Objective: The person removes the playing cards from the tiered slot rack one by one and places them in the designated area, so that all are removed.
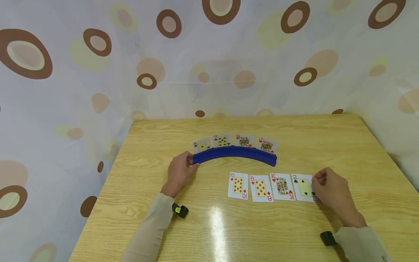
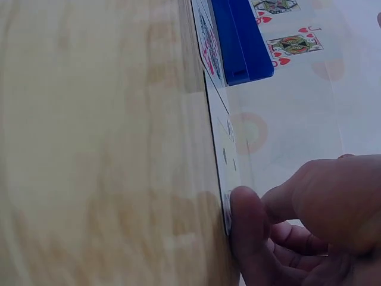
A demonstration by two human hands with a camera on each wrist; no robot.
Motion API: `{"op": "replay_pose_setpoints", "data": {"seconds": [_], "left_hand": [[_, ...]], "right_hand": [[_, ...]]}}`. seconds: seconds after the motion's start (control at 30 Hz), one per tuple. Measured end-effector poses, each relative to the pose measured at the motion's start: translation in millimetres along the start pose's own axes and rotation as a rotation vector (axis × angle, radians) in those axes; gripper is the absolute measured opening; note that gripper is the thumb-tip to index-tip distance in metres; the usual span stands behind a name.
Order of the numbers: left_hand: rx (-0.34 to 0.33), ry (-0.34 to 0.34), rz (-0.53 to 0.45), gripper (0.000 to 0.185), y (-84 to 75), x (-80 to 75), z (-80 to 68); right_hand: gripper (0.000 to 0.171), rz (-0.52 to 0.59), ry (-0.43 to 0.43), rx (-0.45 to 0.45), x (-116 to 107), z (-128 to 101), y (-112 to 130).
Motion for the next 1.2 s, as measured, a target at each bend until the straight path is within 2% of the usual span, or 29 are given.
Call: {"op": "replay_pose_setpoints", "data": {"seconds": [0.1,0.27,0.5,0.6,0.87,1.03,1.2], "left_hand": [[-0.006,0.007,-0.001,0.029,0.0,-0.2,0.0],[-0.013,0.018,0.003,0.029,0.5,-0.5,0.2],[-0.026,0.016,0.009,0.029,1.4,-2.3,0.9],[-0.019,0.019,0.0,0.029,0.3,-1.8,1.4],[-0.006,0.015,0.008,0.029,-0.3,0.1,1.9],[-0.007,0.013,0.003,0.029,0.5,-0.2,1.4],[0.002,0.005,-0.007,0.028,-0.9,-1.1,0.4]], "right_hand": [[0.024,0.012,0.004,-0.009,-1,0,1],[0.024,0.022,-0.072,-0.048,-8,0,13],[0.022,0.068,-0.165,-0.137,-20,3,49],[0.02,0.089,-0.204,-0.197,-23,4,68],[0.021,0.1,-0.325,-0.443,-27,11,112],[0.02,0.123,-0.382,-0.483,-28,19,123],[0.018,0.129,-0.4,-0.452,-25,26,128]]}}
Point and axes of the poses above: each hand's wrist, its own z-axis towards the middle knuckle, its own x-axis out of the palm, y = z × x, the point moved 8 cm from there along z, towards the middle knuckle, and after that the axes turned 9 degrees about y, right-handed, at the moved point
